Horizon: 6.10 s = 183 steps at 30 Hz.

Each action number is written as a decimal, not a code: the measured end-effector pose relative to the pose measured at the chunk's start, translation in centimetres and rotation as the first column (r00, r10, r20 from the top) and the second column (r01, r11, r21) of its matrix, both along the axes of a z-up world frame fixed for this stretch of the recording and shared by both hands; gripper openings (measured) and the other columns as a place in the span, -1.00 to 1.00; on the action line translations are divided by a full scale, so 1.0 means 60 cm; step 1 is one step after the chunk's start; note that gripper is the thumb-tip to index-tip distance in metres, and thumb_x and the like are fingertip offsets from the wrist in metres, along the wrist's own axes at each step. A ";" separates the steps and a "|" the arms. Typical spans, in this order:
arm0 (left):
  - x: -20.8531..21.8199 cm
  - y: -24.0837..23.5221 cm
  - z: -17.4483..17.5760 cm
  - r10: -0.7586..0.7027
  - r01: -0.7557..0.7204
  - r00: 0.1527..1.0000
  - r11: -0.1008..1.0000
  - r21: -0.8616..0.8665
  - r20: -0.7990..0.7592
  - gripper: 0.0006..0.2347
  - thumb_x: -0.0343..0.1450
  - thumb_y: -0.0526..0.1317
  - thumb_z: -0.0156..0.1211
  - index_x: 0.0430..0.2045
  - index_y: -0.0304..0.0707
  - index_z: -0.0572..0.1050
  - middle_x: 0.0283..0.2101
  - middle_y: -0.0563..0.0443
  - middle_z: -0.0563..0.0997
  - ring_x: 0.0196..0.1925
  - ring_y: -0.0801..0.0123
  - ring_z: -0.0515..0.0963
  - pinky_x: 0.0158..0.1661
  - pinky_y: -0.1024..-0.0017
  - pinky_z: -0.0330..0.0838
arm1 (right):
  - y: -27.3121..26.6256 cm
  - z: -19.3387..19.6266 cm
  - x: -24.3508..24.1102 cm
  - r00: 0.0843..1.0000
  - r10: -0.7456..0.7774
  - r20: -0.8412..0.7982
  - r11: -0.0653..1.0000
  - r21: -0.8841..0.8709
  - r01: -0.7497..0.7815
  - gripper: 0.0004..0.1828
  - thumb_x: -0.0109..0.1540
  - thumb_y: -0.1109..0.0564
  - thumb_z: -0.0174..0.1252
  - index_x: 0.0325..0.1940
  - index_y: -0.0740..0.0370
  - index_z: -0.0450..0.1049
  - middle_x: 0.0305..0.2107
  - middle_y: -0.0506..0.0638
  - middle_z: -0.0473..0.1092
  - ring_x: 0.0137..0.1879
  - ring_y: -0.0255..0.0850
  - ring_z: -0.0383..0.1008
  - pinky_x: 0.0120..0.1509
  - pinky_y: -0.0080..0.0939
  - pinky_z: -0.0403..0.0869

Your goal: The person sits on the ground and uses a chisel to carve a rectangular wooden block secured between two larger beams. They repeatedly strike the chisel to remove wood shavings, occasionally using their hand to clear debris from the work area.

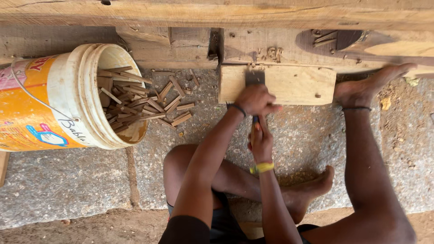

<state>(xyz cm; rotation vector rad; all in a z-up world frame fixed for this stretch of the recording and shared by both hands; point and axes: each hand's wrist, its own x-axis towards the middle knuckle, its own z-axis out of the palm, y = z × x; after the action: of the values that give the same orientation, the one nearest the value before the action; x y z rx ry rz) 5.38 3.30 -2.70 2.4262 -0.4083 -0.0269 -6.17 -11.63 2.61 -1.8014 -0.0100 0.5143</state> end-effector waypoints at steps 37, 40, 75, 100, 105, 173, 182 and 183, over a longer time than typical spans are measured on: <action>-0.069 -0.084 0.007 0.023 0.018 0.958 0.990 -0.140 0.288 -0.66 0.49 0.13 0.03 -0.39 -0.03 0.66 -0.58 0.07 0.61 -0.43 0.36 0.56 -0.21 0.27 0.49 | -0.109 0.043 -0.053 1.000 -0.020 -0.003 0.998 -0.062 0.020 -0.50 0.40 0.12 -0.10 0.45 0.17 0.31 -0.56 -0.04 0.39 -0.63 -0.42 0.21 -0.60 -0.37 0.24; -0.078 -0.075 0.004 0.041 0.015 0.934 0.988 -0.153 0.355 -0.66 0.47 0.11 0.08 -0.51 -0.04 0.66 -0.59 0.06 0.63 -0.43 0.35 0.58 -0.15 0.25 0.50 | -0.100 0.036 -0.045 1.000 -0.010 -0.003 0.999 -0.031 0.010 -0.50 0.41 0.13 -0.09 0.45 0.19 0.31 -0.55 -0.04 0.39 -0.62 -0.42 0.21 -0.60 -0.37 0.24; -0.071 -0.049 0.013 0.060 -0.060 0.998 0.998 -0.019 -0.009 -0.53 0.48 0.22 0.07 -0.62 -0.13 0.64 -0.64 0.01 0.53 -0.44 0.34 0.50 -0.21 0.31 0.48 | -0.069 0.023 -0.058 0.998 0.040 0.041 0.982 -0.185 -0.032 -0.49 0.40 0.13 -0.11 0.46 0.24 0.22 -0.61 -0.05 0.38 -0.68 -0.41 0.25 -0.69 -0.33 0.26; -0.040 -0.034 -0.012 0.072 -0.071 0.997 0.997 -0.039 0.035 -0.50 0.44 0.30 -0.03 -0.48 -0.04 0.70 -0.56 0.00 0.61 -0.38 0.33 0.55 -0.20 0.27 0.49 | -0.038 -0.003 -0.045 0.995 0.024 0.094 0.991 -0.134 -0.012 -0.48 0.42 0.12 -0.12 0.49 0.20 0.23 -0.62 -0.08 0.32 -0.67 -0.44 0.20 -0.69 -0.34 0.21; -0.022 -0.028 -0.014 0.091 -0.089 0.995 0.994 -0.068 0.039 -0.49 0.39 0.35 -0.04 -0.37 0.00 0.70 -0.56 0.00 0.61 -0.37 0.31 0.55 -0.23 0.27 0.49 | -0.029 -0.006 -0.032 0.995 0.017 0.095 0.990 -0.140 -0.004 -0.48 0.42 0.12 -0.13 0.49 0.19 0.23 -0.63 -0.08 0.31 -0.67 -0.44 0.20 -0.70 -0.34 0.22; -0.084 0.097 -0.027 0.617 -0.662 0.744 0.732 0.160 0.254 -0.25 0.20 0.33 0.29 0.16 -0.20 0.39 0.19 -0.15 0.41 0.21 0.07 0.37 0.20 -0.18 0.22 | -0.109 0.028 -0.015 0.990 -0.134 -0.037 0.989 0.054 0.136 -0.43 0.40 0.04 -0.05 0.52 0.10 0.20 -0.55 -0.09 0.37 -0.62 -0.46 0.23 -0.63 -0.42 0.21; -0.079 0.012 0.027 0.297 -0.248 0.780 0.955 -0.164 0.551 -0.35 0.42 0.34 0.11 0.22 -0.14 0.31 0.14 -0.12 0.55 0.20 0.13 0.52 0.33 0.02 0.31 | -0.107 0.035 -0.044 0.997 -0.062 0.042 0.998 -0.027 0.063 -0.43 0.39 0.09 -0.08 0.51 0.17 0.20 -0.56 -0.03 0.39 -0.64 -0.45 0.26 -0.66 -0.39 0.25; -0.078 -0.005 0.028 0.231 -0.145 0.779 0.971 -0.192 0.582 -0.40 0.47 0.31 0.08 0.23 -0.11 0.31 0.10 -0.07 0.61 0.17 0.18 0.57 0.35 0.08 0.36 | -0.104 0.035 -0.045 0.998 -0.049 0.046 0.998 -0.038 0.050 -0.44 0.39 0.09 -0.09 0.50 0.19 0.20 -0.56 -0.04 0.40 -0.65 -0.44 0.26 -0.66 -0.38 0.25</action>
<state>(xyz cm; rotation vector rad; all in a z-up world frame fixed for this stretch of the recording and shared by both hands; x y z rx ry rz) 0.69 2.98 -1.02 2.2769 -0.4206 0.8602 -8.88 -17.87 4.73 -1.8469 0.0135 0.4408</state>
